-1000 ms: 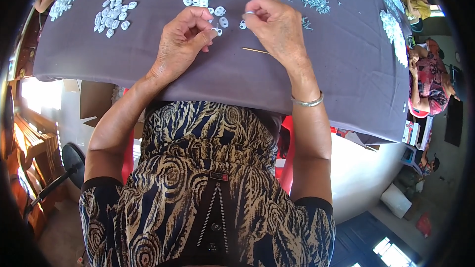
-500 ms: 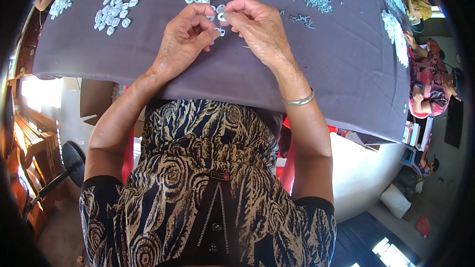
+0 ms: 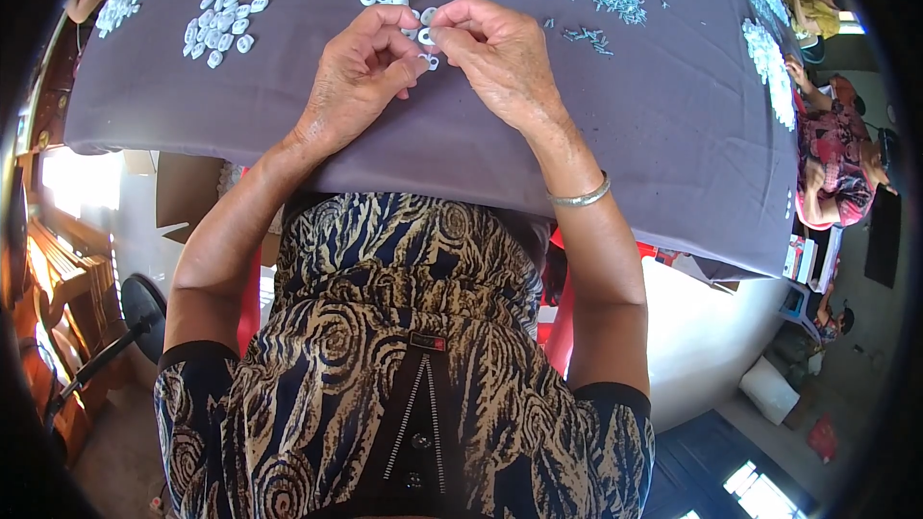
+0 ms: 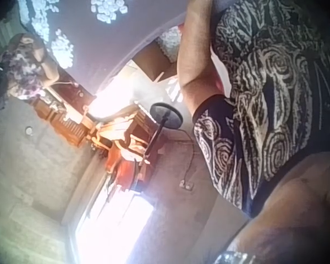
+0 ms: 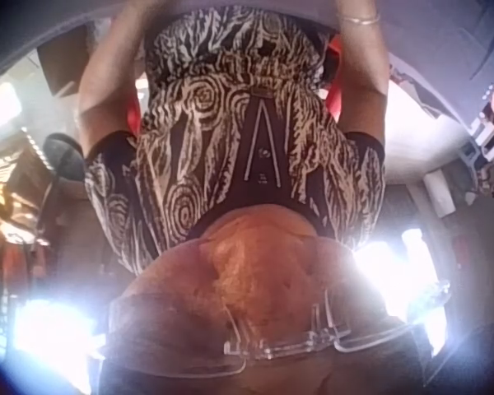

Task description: The person assembles small plastic cord locks by hand, fitting the plastic components and metal pins together one by one and placing the completed pieces into a pile on the table.

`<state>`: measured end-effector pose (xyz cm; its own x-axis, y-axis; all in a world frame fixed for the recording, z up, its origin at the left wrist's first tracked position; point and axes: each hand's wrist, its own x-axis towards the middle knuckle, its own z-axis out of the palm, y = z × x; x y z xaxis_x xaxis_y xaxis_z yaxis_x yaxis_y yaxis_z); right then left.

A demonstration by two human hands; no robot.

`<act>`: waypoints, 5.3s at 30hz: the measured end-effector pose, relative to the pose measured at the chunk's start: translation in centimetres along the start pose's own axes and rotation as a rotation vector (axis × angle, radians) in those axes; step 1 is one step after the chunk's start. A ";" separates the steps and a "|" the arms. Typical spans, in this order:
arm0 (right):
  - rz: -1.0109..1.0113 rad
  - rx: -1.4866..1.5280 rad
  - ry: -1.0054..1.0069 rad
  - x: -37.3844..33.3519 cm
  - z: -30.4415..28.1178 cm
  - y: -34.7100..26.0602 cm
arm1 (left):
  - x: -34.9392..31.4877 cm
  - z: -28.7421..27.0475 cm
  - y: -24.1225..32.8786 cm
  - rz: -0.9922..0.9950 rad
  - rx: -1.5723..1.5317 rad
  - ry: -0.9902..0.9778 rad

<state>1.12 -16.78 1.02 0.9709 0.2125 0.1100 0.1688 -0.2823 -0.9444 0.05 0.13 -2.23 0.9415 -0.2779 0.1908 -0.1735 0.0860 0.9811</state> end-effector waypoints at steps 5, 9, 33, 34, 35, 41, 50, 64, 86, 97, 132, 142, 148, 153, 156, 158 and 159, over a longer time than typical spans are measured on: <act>0.007 -0.016 -0.002 -0.2 0.1 -0.2 | 0.0 0.0 0.0 0.006 0.003 -0.001; 0.004 -0.012 0.003 -0.1 0.2 0.0 | -0.1 0.0 0.2 0.002 0.003 0.004; -0.034 -0.115 -0.088 -0.1 0.1 0.4 | 0.0 -0.2 0.0 0.011 0.000 0.030; -0.036 -0.113 -0.086 -0.1 0.2 0.5 | 0.0 -0.2 0.1 0.002 -0.001 0.033; -0.037 -0.113 -0.085 -0.1 0.2 0.5 | 0.0 -0.2 0.1 0.003 -0.001 0.032; -0.072 -0.094 -0.102 -0.1 0.1 0.6 | 0.0 -0.2 0.4 -0.006 -0.007 0.039; -0.221 -0.310 -0.047 -0.8 0.6 -0.9 | 0.1 -0.5 0.7 -0.064 -0.104 0.037; -0.303 -0.372 -0.063 -0.8 0.5 -0.5 | 0.5 -1.4 0.5 -0.027 -0.049 -0.035; -0.470 -0.852 -0.146 -0.9 1.2 0.3 | 0.2 -1.0 0.8 -0.029 -0.047 -0.044; -0.541 -0.813 -0.074 -1.6 1.8 0.4 | -0.1 -1.2 1.3 -0.130 -0.212 -0.041; -0.240 -0.537 0.133 -0.3 -3.0 1.3 | 0.9 -1.6 0.1 0.312 0.431 0.128; -0.453 -0.824 0.127 0.7 -1.6 2.3 | 0.8 -1.7 0.0 0.306 0.426 0.144; -0.334 -0.749 0.047 1.1 -1.8 2.2 | 0.8 -1.5 -0.1 0.322 0.410 0.151; -0.387 -0.758 0.066 0.7 -1.7 2.0 | 0.8 -1.5 0.1 0.325 0.404 0.140; -0.364 -0.707 0.059 0.4 -1.6 1.5 | 0.6 -1.5 0.0 0.320 0.373 0.133; -0.333 -0.660 0.056 0.1 -1.4 0.9 | 0.6 -1.4 0.0 0.311 0.347 0.128; -0.225 -0.478 0.046 -0.1 -1.3 0.6 | 0.6 -1.3 0.0 0.302 0.321 0.120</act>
<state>1.32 -18.16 0.83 0.9066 0.2785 0.3171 0.4217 -0.6320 -0.6502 0.95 1.26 -2.14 0.8586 -0.1716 0.4831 -0.5082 -0.1596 0.8463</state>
